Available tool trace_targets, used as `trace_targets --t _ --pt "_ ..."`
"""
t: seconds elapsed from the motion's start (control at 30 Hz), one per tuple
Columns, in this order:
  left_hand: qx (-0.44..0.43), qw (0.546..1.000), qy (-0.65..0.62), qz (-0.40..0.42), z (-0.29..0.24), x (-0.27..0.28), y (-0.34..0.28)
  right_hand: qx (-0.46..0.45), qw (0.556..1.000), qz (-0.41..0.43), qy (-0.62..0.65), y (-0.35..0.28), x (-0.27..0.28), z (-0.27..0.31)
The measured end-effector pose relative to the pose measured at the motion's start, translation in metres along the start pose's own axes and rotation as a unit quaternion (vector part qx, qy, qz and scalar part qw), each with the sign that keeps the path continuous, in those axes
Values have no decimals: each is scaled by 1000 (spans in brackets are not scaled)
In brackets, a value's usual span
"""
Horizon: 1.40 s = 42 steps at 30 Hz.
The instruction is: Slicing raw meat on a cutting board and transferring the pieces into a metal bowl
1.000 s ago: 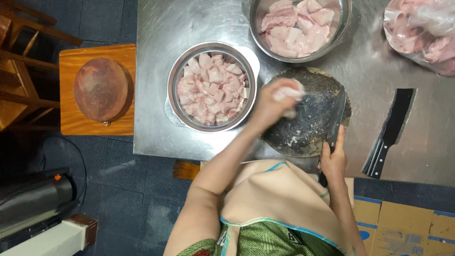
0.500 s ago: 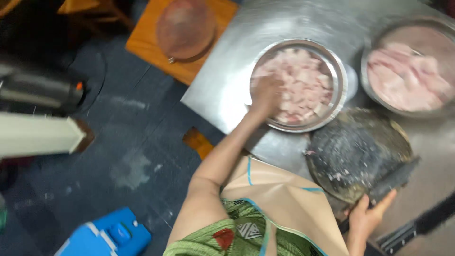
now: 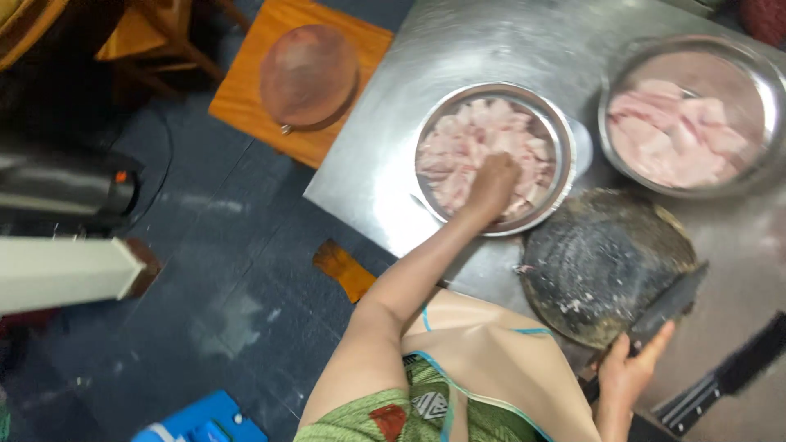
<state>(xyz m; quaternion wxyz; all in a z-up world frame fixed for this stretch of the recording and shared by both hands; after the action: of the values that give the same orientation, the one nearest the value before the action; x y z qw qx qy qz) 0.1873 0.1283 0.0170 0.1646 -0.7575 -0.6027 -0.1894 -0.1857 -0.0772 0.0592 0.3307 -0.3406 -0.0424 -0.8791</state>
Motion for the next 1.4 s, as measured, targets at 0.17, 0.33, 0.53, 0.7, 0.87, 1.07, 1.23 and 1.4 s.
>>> trace_targets --t 0.17,0.33,0.53,0.7,0.87,1.07,1.23,1.4 --pt "-89 995 39 28 12 21 3 8 999 -6 -34 1 4 5" --pt "-5 990 99 103 -26 52 -6 -38 996 -44 -62 -9 7 26" --pt "-98 943 308 84 -32 55 -22 -60 998 -4 -16 -6 5 9" --pt "-105 964 236 54 -11 68 -20 -45 997 2 -64 -4 7 21" --pt "-74 970 226 43 -13 94 -14 -78 995 29 -54 -5 15 42" --pt "-120 953 278 -9 -57 100 -16 -75 997 20 -10 1 8 11" --pt "-232 942 239 -34 -70 80 -12 -28 999 46 -5 1 4 1" --pt "-282 955 95 3 -137 49 10 -42 996 73 -6 14 0 -17"
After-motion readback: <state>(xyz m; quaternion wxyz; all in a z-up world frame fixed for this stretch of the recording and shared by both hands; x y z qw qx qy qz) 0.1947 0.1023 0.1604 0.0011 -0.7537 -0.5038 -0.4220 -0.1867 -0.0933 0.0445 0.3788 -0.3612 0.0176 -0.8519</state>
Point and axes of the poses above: each hand's wrist, its own y-axis towards the middle knuckle, its own x-axis out of the back of the hand, z = x × y, the point moved 3 cm from there along y, towards the middle knuckle, and after that the axes turned 4 degrees about y, right-handed, at the moved point
